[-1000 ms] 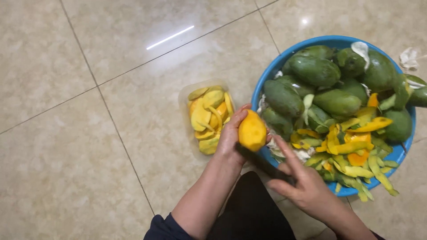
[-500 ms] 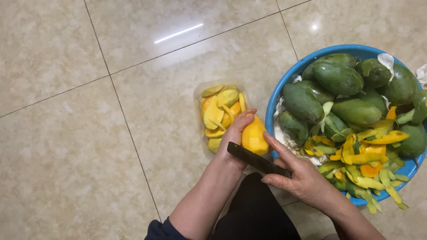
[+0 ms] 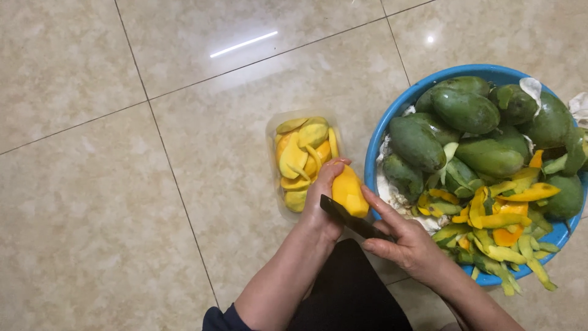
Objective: Peeling and slicing mangoes into a plastic container
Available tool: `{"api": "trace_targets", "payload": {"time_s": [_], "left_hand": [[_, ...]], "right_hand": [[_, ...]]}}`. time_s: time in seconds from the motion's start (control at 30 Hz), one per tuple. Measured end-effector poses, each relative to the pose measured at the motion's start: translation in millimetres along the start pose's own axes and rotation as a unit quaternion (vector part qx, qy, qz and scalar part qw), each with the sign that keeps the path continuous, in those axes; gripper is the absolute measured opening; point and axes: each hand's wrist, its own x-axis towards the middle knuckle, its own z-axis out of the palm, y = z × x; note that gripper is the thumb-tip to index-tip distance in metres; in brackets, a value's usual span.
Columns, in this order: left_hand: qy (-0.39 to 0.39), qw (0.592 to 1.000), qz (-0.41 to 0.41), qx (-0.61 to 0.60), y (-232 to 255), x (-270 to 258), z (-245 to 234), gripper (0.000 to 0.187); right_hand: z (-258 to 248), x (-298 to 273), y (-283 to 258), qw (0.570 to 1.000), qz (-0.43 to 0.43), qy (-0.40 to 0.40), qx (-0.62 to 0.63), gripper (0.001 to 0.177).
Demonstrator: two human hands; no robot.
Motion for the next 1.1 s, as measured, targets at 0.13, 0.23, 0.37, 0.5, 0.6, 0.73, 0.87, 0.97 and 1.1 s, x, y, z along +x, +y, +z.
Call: {"api": "trace_targets", "payload": {"time_s": [0.13,0.23,0.37,0.5,0.6,0.73,0.87,0.97,1.1], "left_hand": [[0.0,0.999,0.032,-0.004,-2,4,-7,0.022],[0.013,0.998,0.044,0.035,3,2,-8,0.025],[-0.009,0.997,0.04,0.064,6,4,-13,0.028],[-0.049,0.995,0.044,0.072,8,5,-22,0.031],[-0.05,0.994,0.054,0.08,14,0,-20,0.032],[-0.065,0.981,0.145,0.111,12,3,-25,0.032],[-0.055,0.987,0.108,0.107,16,8,-30,0.036],[-0.063,0.996,0.02,0.059,25,9,-30,0.029],[-0.075,0.996,-0.036,0.029,30,8,-30,0.026]], "right_hand": [[6,5,1,1.0,-0.008,0.015,-0.012,0.09],[9,10,3,0.998,-0.051,0.016,-0.037,0.089],[8,15,-4,0.998,-0.025,0.015,-0.062,0.088],[10,19,-6,0.999,-0.008,0.008,-0.04,0.09],[14,23,-5,1.0,-0.02,0.001,-0.019,0.091],[20,32,5,0.997,-0.075,-0.001,0.008,0.088],[22,34,3,0.998,-0.062,0.014,-0.003,0.089],[15,33,-5,0.996,-0.071,0.009,-0.047,0.086],[5,38,6,0.993,-0.086,-0.008,-0.079,0.08]]}}
